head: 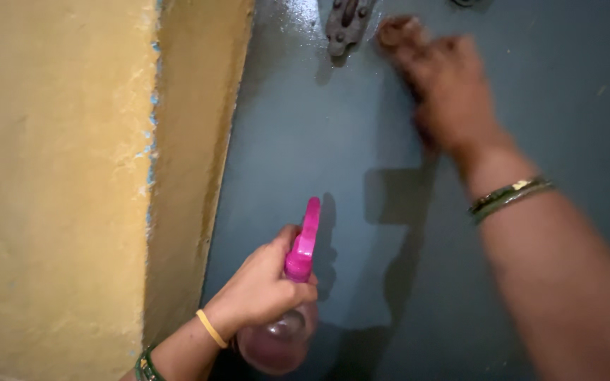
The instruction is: The person sprays a cleaning solution from a pink spray bottle onto a gray wall and wipes the surface with a brown cloth. The person repeatedly sprays and wipes the same wall area throughout the clip.
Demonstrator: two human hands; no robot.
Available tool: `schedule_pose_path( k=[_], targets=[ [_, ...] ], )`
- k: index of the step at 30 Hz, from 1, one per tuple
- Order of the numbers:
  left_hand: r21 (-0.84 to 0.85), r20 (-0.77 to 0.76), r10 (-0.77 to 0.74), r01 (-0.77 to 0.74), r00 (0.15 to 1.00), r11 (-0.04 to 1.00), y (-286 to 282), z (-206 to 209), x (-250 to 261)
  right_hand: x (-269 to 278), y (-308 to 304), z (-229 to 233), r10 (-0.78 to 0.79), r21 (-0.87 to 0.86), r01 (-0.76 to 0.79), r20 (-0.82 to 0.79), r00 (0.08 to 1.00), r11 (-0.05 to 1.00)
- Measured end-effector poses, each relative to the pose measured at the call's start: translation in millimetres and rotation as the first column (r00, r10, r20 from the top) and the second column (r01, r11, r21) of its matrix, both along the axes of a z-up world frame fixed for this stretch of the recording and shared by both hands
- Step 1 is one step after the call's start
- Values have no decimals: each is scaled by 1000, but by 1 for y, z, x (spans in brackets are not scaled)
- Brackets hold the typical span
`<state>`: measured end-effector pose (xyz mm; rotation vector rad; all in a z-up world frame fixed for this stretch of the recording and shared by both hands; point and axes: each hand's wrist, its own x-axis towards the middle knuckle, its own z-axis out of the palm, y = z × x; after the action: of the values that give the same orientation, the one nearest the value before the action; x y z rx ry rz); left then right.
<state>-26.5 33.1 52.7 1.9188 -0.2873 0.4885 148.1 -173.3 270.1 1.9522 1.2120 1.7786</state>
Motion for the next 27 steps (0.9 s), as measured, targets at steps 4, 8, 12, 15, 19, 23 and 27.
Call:
schedule_pose_path(
  k=[4, 8, 12, 15, 19, 23, 27],
  targets=[
    [4, -66, 30, -30, 997, 1000, -1, -2, 6, -6, -30, 29, 37, 74, -38, 19, 999, 997],
    [-19, -89, -6, 4, 996, 1000, -2, -6, 14, 9, -29, 19, 76, 121, -94, 151, 986, 988],
    [-15, -112, 1, -2, 994, 1000, -2, -11, 20, 26, -24, 8, 107, 183, -144, 200, 974, 973],
    [-36, -87, -7, 4, 996, 999, -1, -13, 22, 36, -18, -2, 102, 263, -143, 164, 981, 954],
    [-12, -36, 16, -17, 999, 1000, 1, -13, 21, 45, -3, -37, 56, 267, -114, 214, 975, 957],
    [18, -18, 63, -63, 998, 998, 0, -9, 15, 33, 20, -102, 20, 173, -21, 7, 1000, 985],
    [-13, -42, 44, -44, 998, 999, -2, -7, 5, 1, 43, -173, -50, -75, 47, -38, 998, 996]
  ],
)
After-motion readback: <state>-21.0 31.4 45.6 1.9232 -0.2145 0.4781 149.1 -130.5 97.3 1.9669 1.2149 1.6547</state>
